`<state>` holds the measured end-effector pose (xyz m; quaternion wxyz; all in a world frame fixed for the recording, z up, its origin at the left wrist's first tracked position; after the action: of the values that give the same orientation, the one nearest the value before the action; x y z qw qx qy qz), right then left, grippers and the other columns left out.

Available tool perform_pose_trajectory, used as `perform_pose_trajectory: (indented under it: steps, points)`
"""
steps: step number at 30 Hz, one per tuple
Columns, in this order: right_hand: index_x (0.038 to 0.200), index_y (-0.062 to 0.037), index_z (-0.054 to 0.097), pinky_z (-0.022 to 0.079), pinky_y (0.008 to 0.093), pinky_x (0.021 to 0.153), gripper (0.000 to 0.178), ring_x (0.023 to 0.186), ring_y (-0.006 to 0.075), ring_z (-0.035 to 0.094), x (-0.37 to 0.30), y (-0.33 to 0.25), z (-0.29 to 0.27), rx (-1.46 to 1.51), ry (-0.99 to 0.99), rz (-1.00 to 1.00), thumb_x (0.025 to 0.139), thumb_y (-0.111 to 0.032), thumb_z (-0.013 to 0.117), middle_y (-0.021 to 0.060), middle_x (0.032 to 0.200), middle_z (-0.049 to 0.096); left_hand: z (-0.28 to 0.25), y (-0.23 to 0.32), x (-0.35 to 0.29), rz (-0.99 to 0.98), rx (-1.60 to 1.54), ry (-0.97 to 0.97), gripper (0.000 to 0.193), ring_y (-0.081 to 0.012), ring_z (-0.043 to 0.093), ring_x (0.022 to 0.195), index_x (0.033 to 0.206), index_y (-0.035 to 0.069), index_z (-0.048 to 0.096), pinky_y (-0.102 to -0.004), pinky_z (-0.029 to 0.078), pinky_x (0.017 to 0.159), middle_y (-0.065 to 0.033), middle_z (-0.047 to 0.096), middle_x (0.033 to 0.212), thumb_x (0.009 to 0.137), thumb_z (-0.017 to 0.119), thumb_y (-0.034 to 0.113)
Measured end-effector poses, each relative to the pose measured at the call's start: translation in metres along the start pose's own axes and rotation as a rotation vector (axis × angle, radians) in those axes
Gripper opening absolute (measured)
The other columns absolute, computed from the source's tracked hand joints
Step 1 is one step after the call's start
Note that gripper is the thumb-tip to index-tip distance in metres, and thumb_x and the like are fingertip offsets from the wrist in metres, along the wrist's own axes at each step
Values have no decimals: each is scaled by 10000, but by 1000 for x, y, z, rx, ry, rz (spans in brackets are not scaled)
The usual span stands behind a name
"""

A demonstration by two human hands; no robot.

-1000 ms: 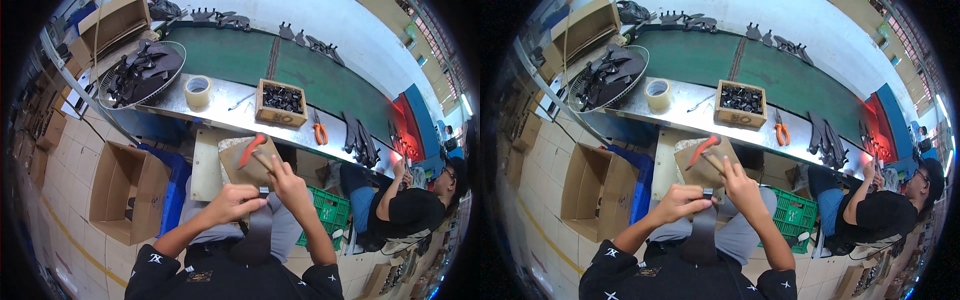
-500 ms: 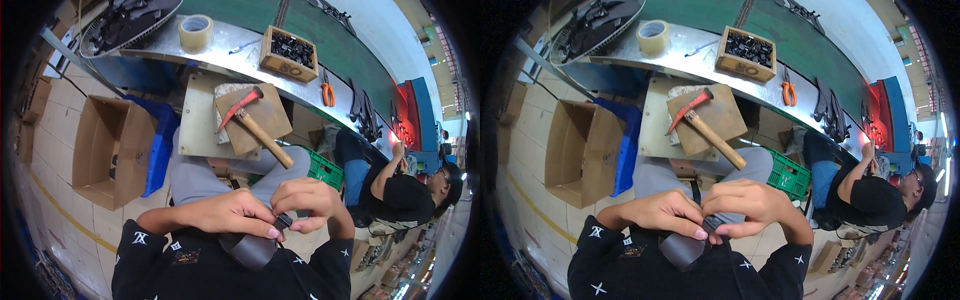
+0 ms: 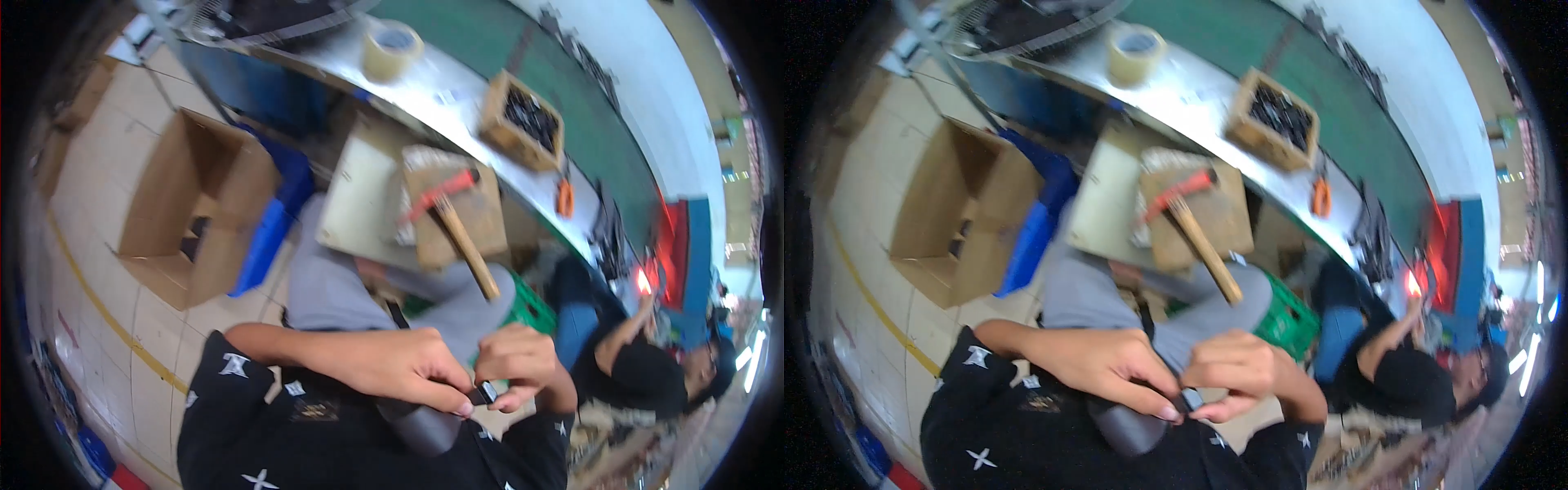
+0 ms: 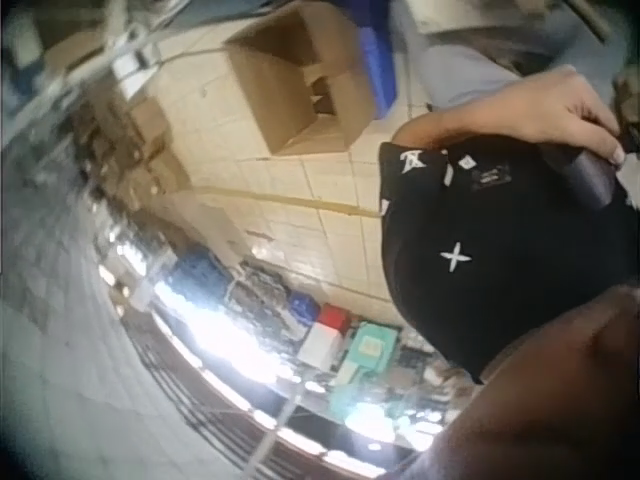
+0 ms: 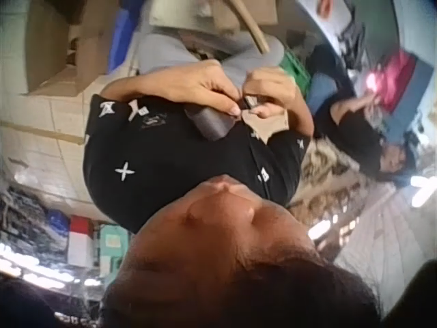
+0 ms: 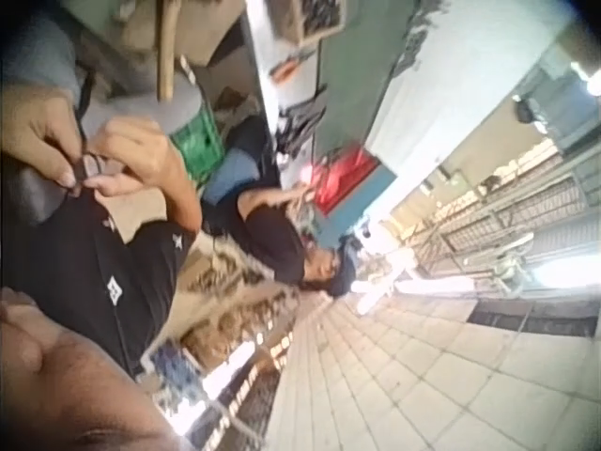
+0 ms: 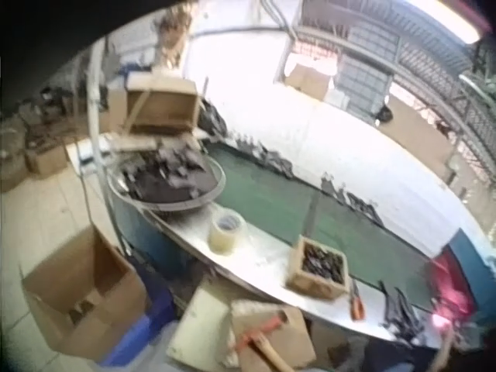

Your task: Hammering components onto shoe soles at a manufacturing station.

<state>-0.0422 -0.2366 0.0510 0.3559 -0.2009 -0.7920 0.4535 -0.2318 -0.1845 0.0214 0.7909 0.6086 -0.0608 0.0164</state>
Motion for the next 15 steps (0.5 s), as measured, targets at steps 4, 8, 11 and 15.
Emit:
perform_pose_trajectory:
  steps: [4, 8, 11, 15]
  points:
    - [1122, 29, 623, 512, 305, 628, 467, 667, 219, 626, 2, 18, -24, -349, 156, 315, 902, -376, 697, 116, 864, 652, -44, 16, -14, 129, 351, 456, 276, -148, 505, 572, 868, -24, 638, -339, 411, 562, -120, 529, 622, 944, 646, 242]
    - [1345, 23, 449, 510, 304, 762, 503, 830, 176, 640, 24, 52, -43, -356, 424, 450, 1012, -343, 536, 159, 1045, 650, -138, 77, -34, 285, 625, 1282, 299, -85, 548, 623, 928, -33, 702, -290, 443, 564, -93, 638, 691, 934, 667, 264]
    - [1402, 24, 359, 508, 346, 844, 473, 965, 219, 640, 89, 79, -60, -285, 543, 476, 1024, -226, 494, 188, 1239, 595, -239, 128, -48, 630, 924, 1717, 268, -37, 475, 672, 1004, -54, 691, -223, 414, 599, -34, 564, 676, 959, 634, 204]
    - [1387, 29, 384, 512, 347, 788, 484, 942, 248, 638, 165, 107, -87, -635, 565, 324, 998, -201, 556, 191, 1277, 572, -402, 136, -84, 620, 1594, 1859, 328, -368, 617, 1085, 1130, -76, 560, -420, 471, 950, -263, 623, 1125, 947, 594, 194]
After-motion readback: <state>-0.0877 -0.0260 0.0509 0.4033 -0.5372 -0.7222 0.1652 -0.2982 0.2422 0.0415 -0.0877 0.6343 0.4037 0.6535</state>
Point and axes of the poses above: each hand's wrist, its own x-axis towards the middle knuckle, its own z-axis out of the palm, y = z × x, the point moved 2 cm from there along x, towards the middle knuckle
